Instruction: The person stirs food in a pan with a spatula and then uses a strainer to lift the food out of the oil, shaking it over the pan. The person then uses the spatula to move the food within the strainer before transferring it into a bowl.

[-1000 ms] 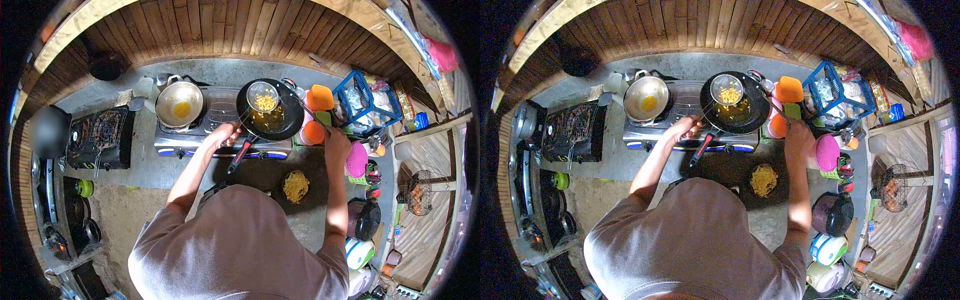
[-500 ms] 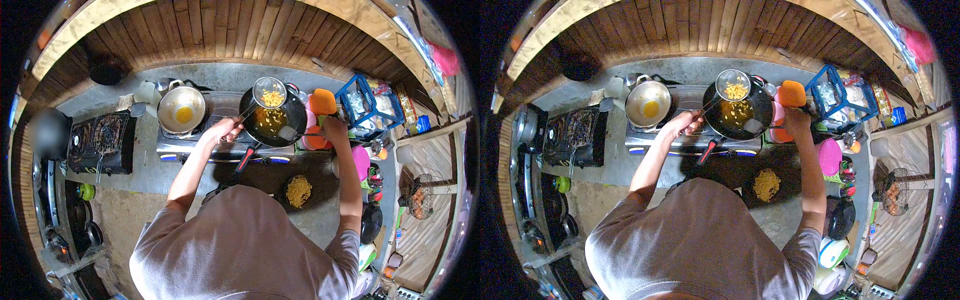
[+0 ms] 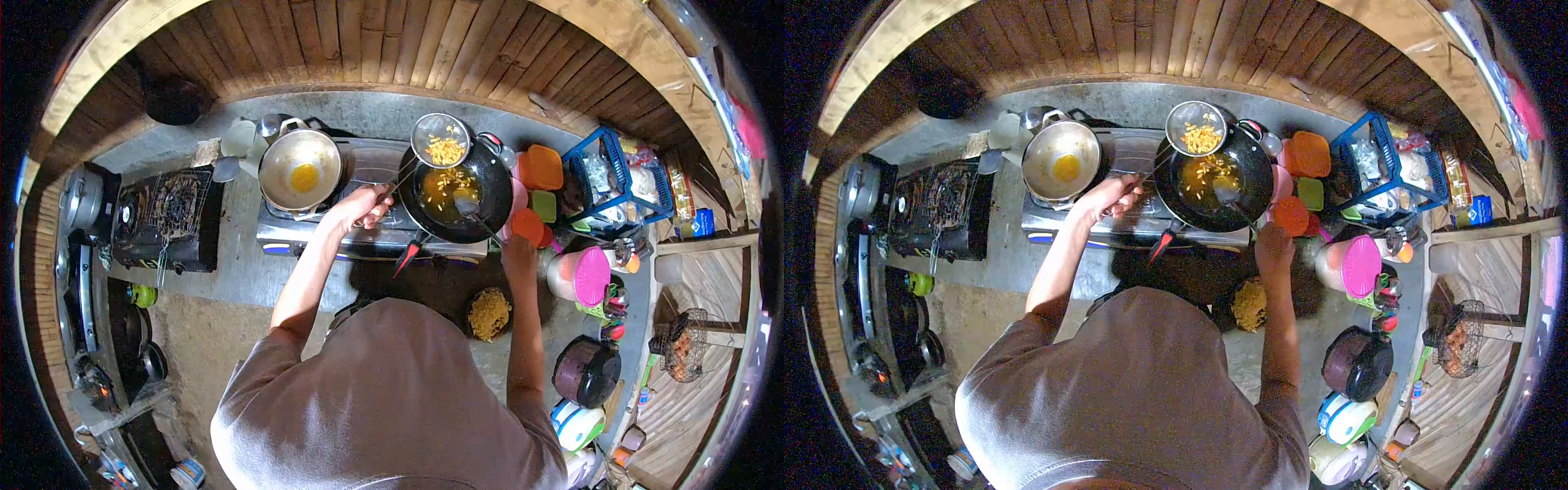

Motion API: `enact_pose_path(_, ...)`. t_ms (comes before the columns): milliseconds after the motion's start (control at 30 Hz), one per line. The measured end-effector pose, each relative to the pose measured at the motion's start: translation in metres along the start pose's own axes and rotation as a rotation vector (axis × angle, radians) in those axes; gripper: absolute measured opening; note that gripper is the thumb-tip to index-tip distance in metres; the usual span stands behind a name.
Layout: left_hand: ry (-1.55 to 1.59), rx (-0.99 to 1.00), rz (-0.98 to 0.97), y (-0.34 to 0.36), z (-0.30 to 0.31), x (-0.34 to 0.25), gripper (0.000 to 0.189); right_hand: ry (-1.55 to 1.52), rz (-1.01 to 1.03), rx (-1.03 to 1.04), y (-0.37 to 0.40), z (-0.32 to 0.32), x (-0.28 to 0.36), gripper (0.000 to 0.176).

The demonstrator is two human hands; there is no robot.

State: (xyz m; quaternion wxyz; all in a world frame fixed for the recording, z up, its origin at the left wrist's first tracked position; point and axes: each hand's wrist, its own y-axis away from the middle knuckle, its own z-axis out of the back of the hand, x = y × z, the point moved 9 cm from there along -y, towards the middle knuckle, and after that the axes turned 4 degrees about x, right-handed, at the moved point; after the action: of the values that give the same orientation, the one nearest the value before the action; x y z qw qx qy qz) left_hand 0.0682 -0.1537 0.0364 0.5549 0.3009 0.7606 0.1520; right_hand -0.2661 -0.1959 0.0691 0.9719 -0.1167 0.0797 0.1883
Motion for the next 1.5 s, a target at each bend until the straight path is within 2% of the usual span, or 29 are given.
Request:
enact_pose_path(100, -0.025, -0.029, -0.007, 0.0, 0.004, -0.005, 0.036, -0.065, -0.062, 0.09, -0.01, -0.018, -0.001, 0.022)
enact_pose_path(167, -0.025, -0.026, -0.002, -0.002, 0.006, -0.004, 0.036, -0.014, 0.0, -0.059, -0.019, -0.007, 0.006, 0.026)
enact_pose_path(200, -0.022, -0.022, -0.004, -0.002, 0.007, -0.006, 0.036, -0.017, 0.008, -0.062, -0.026, -0.011, 0.005, 0.026)
enact_pose_path(267, -0.017, -0.02, -0.022, -0.003, 0.008, -0.007, 0.036, -0.194, -0.062, 0.199, -0.04, -0.045, -0.006, 0.023)
enact_pose_path(367, -0.029, -0.022, -0.052, -0.004, 0.008, -0.007, 0.036, -0.265, -0.123, 0.269, -0.057, -0.023, 0.001, 0.023)
enact_pose_path(500, -0.083, -0.038, -0.062, 0.001, 0.01, -0.008, 0.037, -0.298, -0.117, 0.226, -0.065, -0.02, 0.005, 0.022)
enact_pose_path(567, -0.106, -0.03, -0.038, 0.002, 0.01, -0.005, 0.039, -0.437, -0.132, 0.245, -0.067, -0.036, 0.003, 0.02)
enact_pose_path(700, -0.128, -0.067, -0.074, 0.011, 0.01, -0.005, 0.04, -0.586, -0.153, 0.258, -0.069, -0.01, 0.005, 0.022)
enact_pose_path(767, -0.162, -0.108, -0.092, 0.014, 0.01, -0.003, 0.04, -0.634, -0.241, 0.314, -0.067, -0.006, -0.001, 0.02)
enact_pose_path(867, -0.194, -0.163, -0.098, 0.021, 0.01, 0.0, 0.041, -0.609, -0.209, 0.234, -0.068, 0.005, -0.014, 0.02)
enact_pose_path(933, -0.189, -0.222, -0.116, 0.021, 0.014, 0.005, 0.042, -0.699, -0.177, 0.17, -0.065, -0.005, -0.034, 0.02)
enact_pose_path(1000, -0.198, -0.23, -0.112, 0.022, 0.013, 0.009, 0.042, -0.288, 0.025, -0.047, -0.065, 0.029, -0.033, 0.021)
enact_pose_path(1033, -0.221, -0.23, -0.117, 0.02, 0.013, 0.013, 0.042, -0.291, 0.014, -0.178, -0.057, 0.047, -0.038, 0.028)
enact_pose_path(1133, -0.223, -0.242, -0.121, 0.016, 0.004, 0.024, 0.041, -0.148, -0.05, -0.117, -0.058, 0.081, -0.046, 0.028)
enact_pose_path(1200, -0.154, -0.204, -0.106, 0.011, -0.005, 0.034, 0.041, -0.158, -0.042, -0.146, -0.054, 0.114, -0.038, 0.027)
enact_pose_path(1267, -0.128, -0.137, -0.107, 0.0, -0.015, 0.045, 0.037, -0.049, -0.111, -0.042, -0.052, 0.116, -0.037, 0.024)
enact_pose_path(1300, -0.043, -0.055, -0.066, -0.008, -0.022, 0.054, 0.036, -0.065, -0.006, -0.171, -0.044, 0.115, -0.031, 0.021)
enact_pose_path(1333, 0.041, 0.026, -0.027, -0.011, -0.032, 0.059, 0.036, -0.06, -0.007, -0.168, -0.04, 0.117, -0.024, 0.021)
enact_pose_path(1400, 0.116, 0.05, 0.013, -0.015, -0.041, 0.067, 0.034, 0.104, -0.082, -0.09, -0.035, 0.113, -0.008, 0.023)
enact_pose_path(1433, 0.137, 0.069, 0.02, -0.016, -0.045, 0.07, 0.034, 0.157, -0.027, -0.225, -0.028, 0.116, -0.001, 0.022)
enact_pose_path(1500, 0.149, 0.073, 0.046, -0.017, -0.05, 0.073, 0.034, 0.128, -0.011, -0.301, -0.019, 0.117, -0.002, 0.019)
